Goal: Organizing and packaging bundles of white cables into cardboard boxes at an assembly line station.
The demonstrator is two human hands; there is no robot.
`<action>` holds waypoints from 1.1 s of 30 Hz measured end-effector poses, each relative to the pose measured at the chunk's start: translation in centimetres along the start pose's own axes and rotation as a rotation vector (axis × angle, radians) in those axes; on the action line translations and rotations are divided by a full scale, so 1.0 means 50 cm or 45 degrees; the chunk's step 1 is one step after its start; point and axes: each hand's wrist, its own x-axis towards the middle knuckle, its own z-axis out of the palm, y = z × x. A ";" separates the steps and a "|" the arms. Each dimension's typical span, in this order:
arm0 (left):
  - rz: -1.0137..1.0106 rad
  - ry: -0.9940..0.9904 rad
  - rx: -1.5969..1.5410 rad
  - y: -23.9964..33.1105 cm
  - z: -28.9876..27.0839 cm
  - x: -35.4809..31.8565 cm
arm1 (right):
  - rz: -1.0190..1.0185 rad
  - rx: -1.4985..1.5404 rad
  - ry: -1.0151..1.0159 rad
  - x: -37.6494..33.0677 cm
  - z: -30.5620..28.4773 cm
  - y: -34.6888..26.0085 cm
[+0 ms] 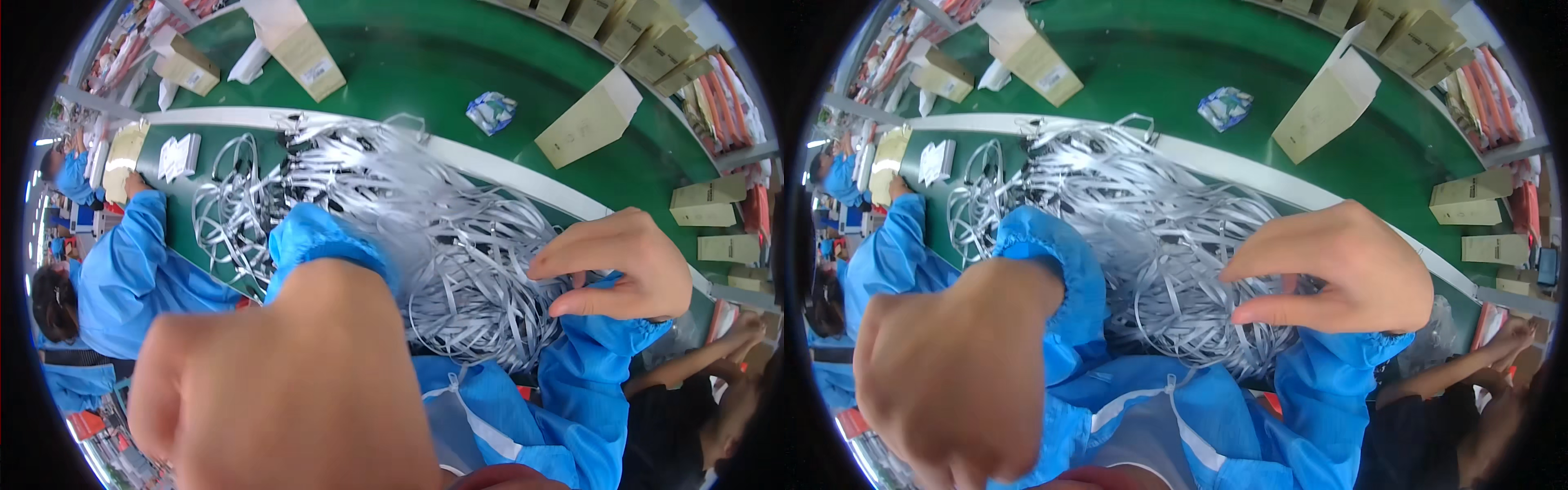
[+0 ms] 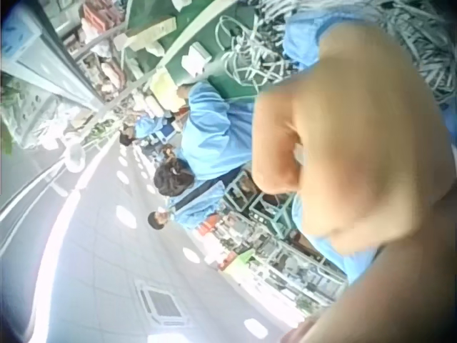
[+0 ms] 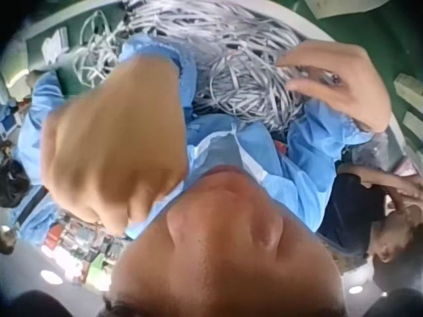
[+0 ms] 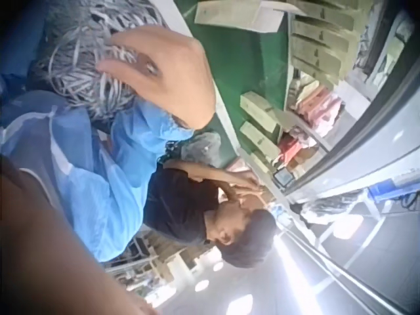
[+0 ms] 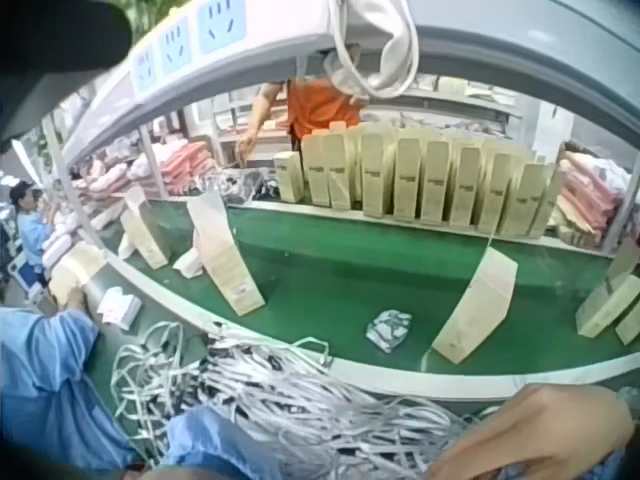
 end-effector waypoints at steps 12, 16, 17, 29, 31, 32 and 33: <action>-0.069 -0.153 -0.515 0.021 0.059 0.016 | 0.211 -0.234 0.110 0.054 0.054 -0.092; -0.040 -0.244 -0.671 0.013 0.076 0.006 | 0.363 -0.299 0.199 0.005 0.076 -0.048; -0.036 -0.272 -0.693 0.021 0.085 0.010 | 0.316 -0.314 0.191 0.007 0.076 -0.048; -0.146 -0.559 -1.017 0.024 0.111 0.023 | 0.277 -0.360 0.273 0.005 0.073 -0.052; -0.197 -0.593 -1.040 0.027 0.098 0.021 | 0.252 -0.377 0.273 0.013 0.081 -0.065; -0.223 -0.610 -1.052 0.023 0.116 0.028 | 0.262 -0.398 0.294 0.016 0.085 -0.069; -0.234 -0.636 -1.092 0.033 0.158 0.039 | 0.298 -0.418 0.333 0.007 0.086 -0.067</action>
